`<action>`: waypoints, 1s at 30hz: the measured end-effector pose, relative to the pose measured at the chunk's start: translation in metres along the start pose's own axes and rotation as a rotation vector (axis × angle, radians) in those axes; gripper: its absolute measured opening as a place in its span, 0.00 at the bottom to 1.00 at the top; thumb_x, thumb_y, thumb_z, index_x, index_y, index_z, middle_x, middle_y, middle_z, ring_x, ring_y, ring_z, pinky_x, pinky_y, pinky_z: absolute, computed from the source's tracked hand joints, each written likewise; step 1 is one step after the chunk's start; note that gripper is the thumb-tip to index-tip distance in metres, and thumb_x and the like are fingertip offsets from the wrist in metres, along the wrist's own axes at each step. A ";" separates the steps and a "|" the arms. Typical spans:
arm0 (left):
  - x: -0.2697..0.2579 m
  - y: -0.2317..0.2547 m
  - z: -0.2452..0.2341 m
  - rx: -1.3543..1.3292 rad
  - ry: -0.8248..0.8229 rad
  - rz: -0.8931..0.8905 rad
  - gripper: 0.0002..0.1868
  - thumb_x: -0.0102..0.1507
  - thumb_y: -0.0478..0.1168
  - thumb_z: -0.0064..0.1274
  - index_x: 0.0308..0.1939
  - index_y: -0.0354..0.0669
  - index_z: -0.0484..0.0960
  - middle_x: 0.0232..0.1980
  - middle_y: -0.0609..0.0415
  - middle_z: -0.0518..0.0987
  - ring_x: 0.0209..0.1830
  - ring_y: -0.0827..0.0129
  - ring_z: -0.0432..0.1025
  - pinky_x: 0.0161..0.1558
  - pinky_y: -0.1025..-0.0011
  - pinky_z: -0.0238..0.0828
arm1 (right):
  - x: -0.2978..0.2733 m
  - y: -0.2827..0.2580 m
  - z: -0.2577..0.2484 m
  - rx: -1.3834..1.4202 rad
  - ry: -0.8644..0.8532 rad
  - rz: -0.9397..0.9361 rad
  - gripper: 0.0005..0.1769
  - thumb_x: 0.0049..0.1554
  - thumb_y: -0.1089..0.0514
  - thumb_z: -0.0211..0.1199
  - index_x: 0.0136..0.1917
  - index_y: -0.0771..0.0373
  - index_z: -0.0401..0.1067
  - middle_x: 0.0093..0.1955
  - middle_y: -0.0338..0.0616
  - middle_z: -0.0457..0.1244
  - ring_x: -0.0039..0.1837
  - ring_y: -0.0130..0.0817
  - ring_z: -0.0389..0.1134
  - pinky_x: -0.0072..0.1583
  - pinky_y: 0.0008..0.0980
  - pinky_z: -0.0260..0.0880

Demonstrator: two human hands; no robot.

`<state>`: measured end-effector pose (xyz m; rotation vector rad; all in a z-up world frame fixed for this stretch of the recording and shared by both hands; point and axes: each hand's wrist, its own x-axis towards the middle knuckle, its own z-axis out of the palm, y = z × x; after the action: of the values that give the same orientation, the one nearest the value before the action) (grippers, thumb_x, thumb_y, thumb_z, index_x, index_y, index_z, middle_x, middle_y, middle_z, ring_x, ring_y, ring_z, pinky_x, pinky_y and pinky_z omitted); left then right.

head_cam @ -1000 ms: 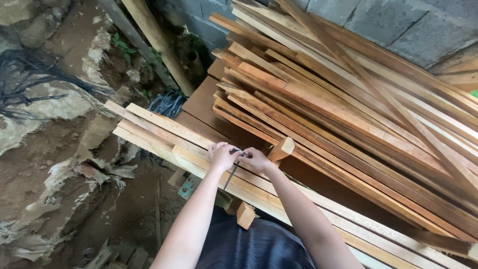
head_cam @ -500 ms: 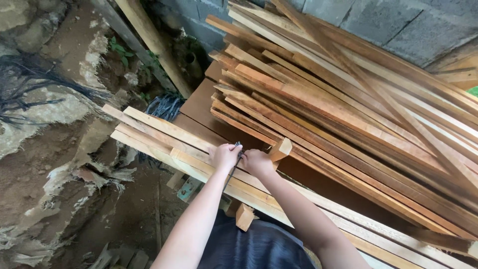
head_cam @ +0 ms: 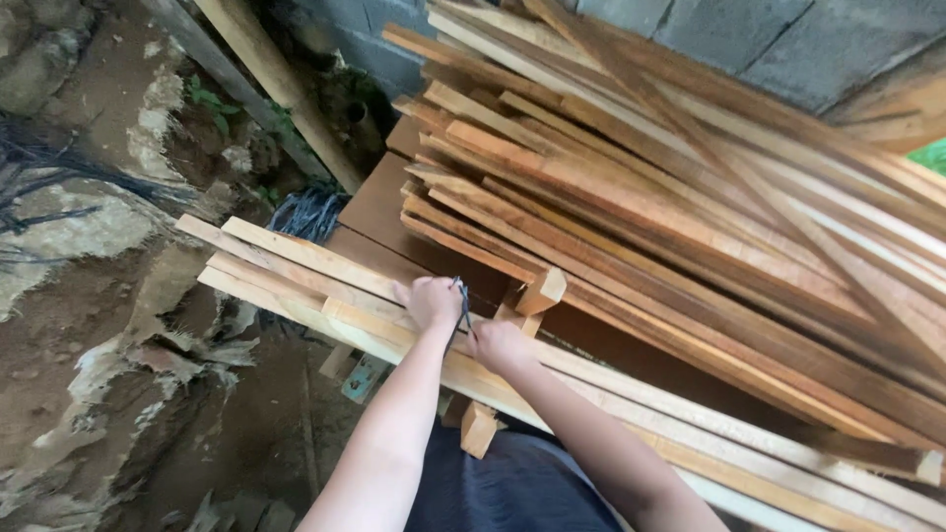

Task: The person gathers several long wooden planks from a pile and aligns them on a workbench. They then use black plastic straps to tie the planks together, wrapping the straps around the wood and securing them with knots.

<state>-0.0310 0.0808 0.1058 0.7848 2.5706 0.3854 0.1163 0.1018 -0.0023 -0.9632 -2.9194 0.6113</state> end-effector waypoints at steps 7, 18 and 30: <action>0.005 0.002 0.000 -0.035 0.012 -0.047 0.09 0.61 0.55 0.57 0.38 0.67 0.90 0.41 0.63 0.86 0.62 0.66 0.71 0.61 0.59 0.64 | -0.001 0.002 0.003 0.127 0.043 0.002 0.21 0.56 0.42 0.53 0.31 0.56 0.69 0.27 0.50 0.65 0.37 0.52 0.73 0.41 0.49 0.75; 0.003 -0.001 -0.001 -0.207 0.174 0.033 0.12 0.57 0.60 0.64 0.37 0.64 0.90 0.38 0.61 0.85 0.58 0.70 0.74 0.61 0.67 0.69 | 0.001 0.001 -0.001 0.133 0.059 -0.055 0.21 0.57 0.41 0.54 0.30 0.54 0.66 0.27 0.48 0.64 0.36 0.50 0.73 0.40 0.45 0.74; 0.002 -0.035 0.027 -0.493 0.234 0.297 0.17 0.59 0.57 0.67 0.40 0.52 0.91 0.48 0.54 0.85 0.59 0.61 0.76 0.62 0.68 0.69 | 0.033 -0.018 -0.043 0.377 0.023 0.247 0.11 0.59 0.44 0.62 0.52 0.46 0.76 0.48 0.38 0.68 0.56 0.38 0.72 0.57 0.38 0.74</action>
<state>-0.0358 0.0581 0.0684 0.9709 2.3953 1.2112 0.0847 0.1234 0.0398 -1.2663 -2.5424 1.1019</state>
